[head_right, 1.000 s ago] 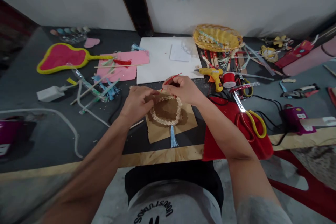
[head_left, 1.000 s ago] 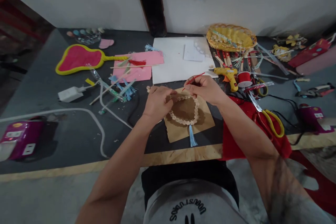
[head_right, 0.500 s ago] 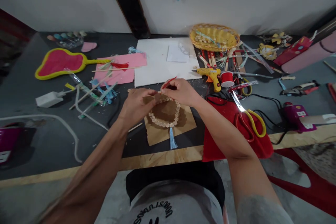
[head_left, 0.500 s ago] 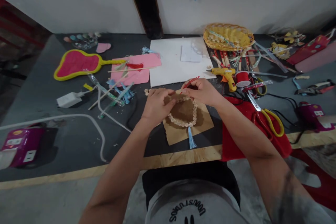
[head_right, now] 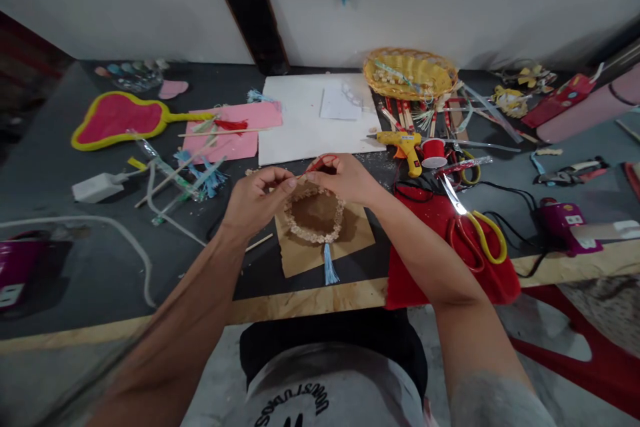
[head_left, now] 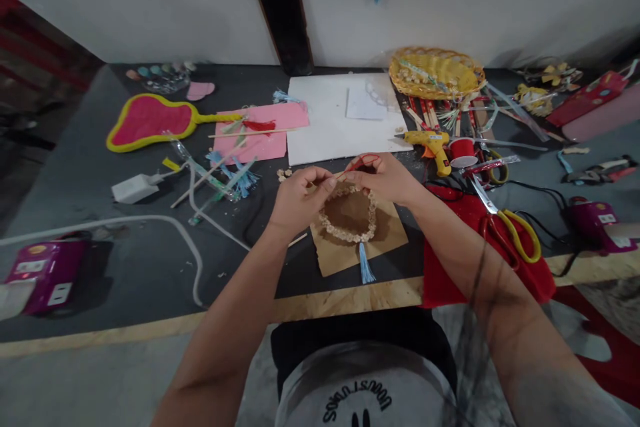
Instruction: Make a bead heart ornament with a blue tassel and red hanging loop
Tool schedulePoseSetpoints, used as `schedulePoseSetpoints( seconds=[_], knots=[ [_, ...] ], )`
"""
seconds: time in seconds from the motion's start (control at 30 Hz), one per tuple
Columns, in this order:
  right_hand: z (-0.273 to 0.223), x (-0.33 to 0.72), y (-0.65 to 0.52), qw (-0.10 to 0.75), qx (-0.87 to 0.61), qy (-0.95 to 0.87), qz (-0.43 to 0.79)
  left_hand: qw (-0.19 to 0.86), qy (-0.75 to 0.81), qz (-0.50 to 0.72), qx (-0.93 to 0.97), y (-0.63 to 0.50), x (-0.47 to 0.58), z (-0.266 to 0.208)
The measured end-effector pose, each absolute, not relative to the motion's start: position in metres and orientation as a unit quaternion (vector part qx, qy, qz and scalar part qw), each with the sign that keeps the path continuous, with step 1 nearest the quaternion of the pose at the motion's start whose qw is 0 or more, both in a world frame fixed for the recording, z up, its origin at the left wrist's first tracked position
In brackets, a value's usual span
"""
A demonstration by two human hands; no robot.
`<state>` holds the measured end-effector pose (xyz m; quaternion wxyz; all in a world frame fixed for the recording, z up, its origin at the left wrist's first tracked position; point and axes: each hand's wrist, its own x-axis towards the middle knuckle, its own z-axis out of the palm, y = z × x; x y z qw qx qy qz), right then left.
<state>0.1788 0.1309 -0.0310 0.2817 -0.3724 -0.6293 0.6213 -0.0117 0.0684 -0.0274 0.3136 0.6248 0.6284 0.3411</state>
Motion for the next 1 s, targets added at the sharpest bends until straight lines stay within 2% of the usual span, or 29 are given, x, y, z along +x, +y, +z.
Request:
schedulePoseSetpoints(
  seconds=[0.23,0.33,0.47,0.57,0.67,0.8,1.0],
  knots=[
    [-0.013,0.201,0.136,0.276,-0.375,-0.617,0.634,0.183,0.667,0.278,0.667,0.077,-0.032,-0.034],
    [-0.007,0.215,0.127,0.272,-0.378,-0.639,0.613,0.165,0.685,0.266,0.658,0.081,-0.038,-0.037],
    [-0.007,0.236,0.109,0.259,-0.409,-0.701,0.523,0.166,0.701,0.260,0.643,0.082,-0.042,-0.037],
    [-0.007,0.248,0.100,0.242,-0.461,-0.754,0.401,0.155,0.687,0.252,0.663,0.081,-0.039,-0.034],
    [-0.002,0.246,0.097,0.272,-0.472,-0.781,0.307,0.133,0.641,0.235,0.718,0.077,-0.030,-0.026],
    [0.002,0.216,0.106,0.307,-0.397,-0.776,0.382,0.119,0.585,0.220,0.772,0.077,-0.011,-0.008],
    [-0.011,0.192,0.124,0.283,-0.372,-0.662,0.586,0.128,0.585,0.277,0.751,0.090,-0.003,0.012]
  ],
)
